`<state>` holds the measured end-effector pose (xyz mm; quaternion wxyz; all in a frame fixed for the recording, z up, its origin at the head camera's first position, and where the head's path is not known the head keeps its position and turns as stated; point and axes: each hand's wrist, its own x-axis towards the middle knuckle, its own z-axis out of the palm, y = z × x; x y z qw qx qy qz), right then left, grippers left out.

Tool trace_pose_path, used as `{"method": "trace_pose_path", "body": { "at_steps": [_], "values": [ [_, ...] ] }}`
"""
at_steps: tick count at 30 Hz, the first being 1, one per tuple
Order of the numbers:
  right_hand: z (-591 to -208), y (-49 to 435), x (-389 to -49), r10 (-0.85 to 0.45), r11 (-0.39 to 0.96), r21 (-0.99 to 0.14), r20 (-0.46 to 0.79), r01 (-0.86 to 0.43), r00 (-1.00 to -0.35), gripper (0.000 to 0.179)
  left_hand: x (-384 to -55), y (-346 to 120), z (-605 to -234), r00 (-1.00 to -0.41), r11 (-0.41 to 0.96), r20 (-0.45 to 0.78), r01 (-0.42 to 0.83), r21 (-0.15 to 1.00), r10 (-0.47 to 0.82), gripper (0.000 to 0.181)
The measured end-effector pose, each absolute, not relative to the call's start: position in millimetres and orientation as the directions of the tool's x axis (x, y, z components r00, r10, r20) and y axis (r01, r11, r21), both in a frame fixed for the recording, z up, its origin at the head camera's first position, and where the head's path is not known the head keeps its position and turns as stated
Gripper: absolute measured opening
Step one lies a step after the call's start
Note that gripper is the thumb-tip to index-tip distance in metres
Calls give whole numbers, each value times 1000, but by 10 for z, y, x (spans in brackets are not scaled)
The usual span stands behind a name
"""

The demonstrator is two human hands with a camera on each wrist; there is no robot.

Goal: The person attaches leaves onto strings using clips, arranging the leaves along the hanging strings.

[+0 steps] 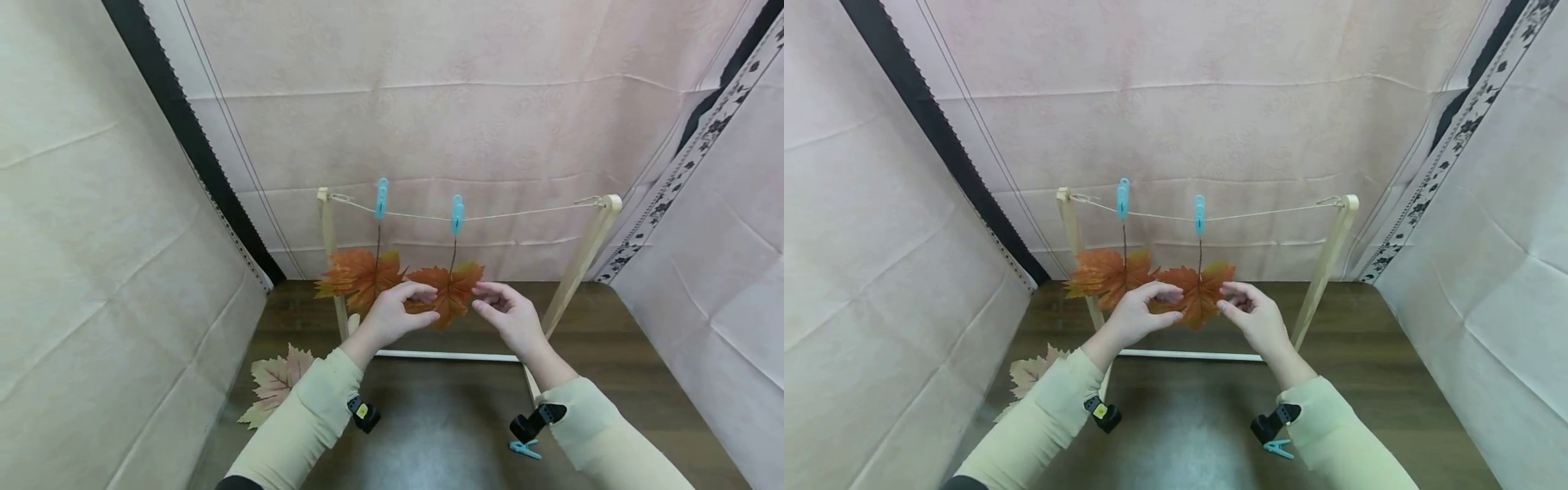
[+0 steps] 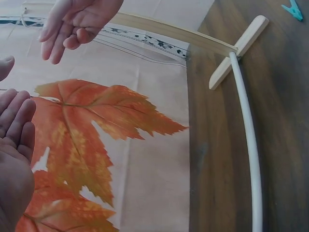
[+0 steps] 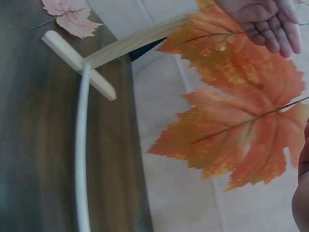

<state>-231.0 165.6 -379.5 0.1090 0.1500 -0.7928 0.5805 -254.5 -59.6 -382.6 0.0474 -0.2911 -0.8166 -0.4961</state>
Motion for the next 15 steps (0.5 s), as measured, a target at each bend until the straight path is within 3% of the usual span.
{"method": "trace_pose_path", "body": {
  "at_steps": [7,15],
  "values": [
    [-4075,1673,-2288,-84,324,-894,300,-311,-950,35,-2531,-603,-3977,-857,373,296,461,805,421,39],
    [-4412,1737,-2373,-113,384,-870,287,-308,-951,38,-2513,-736,-4140,-870,376,239,414,829,431,43]
  ]
}}
